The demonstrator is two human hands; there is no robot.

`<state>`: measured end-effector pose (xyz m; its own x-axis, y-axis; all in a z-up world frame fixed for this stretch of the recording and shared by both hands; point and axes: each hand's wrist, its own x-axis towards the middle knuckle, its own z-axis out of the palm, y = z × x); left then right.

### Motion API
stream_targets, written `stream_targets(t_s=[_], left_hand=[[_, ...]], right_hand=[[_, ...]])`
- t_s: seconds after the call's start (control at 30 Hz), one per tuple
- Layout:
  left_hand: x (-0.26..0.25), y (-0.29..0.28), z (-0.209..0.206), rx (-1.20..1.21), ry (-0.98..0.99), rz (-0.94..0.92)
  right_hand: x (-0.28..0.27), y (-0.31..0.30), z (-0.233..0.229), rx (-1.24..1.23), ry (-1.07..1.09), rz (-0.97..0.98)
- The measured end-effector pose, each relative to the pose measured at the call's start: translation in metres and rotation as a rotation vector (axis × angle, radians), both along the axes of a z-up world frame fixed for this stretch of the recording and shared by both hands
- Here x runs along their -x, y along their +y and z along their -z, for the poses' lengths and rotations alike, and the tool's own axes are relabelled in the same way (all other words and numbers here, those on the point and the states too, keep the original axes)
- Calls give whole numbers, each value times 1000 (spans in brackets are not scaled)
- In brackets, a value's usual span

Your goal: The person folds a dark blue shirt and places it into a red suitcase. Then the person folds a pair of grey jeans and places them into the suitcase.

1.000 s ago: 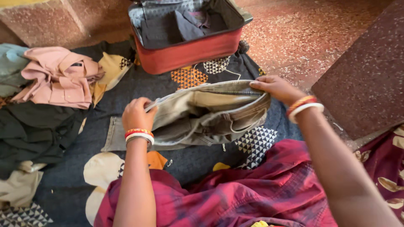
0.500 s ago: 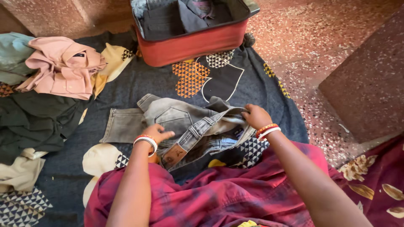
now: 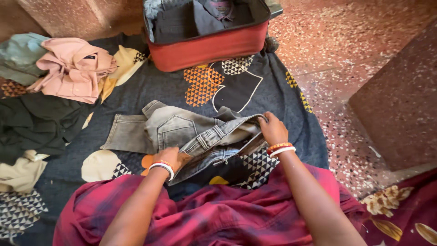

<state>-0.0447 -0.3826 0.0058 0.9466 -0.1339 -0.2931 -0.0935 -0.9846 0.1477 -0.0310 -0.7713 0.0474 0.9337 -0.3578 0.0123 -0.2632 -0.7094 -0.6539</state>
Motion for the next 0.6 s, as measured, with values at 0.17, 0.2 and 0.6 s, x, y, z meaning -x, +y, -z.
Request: stream_targets(t_s=[0.17, 0.2, 0.6], left_hand=[[-7, 21, 6, 232, -198, -228], [-11, 26, 5, 338, -321, -229], [-2, 12, 25, 388, -40, -215]], right_hand=[[21, -9, 12, -103, -116, -93], [23, -10, 11, -97, -131, -96], [39, 7, 25, 210, -202, -143]])
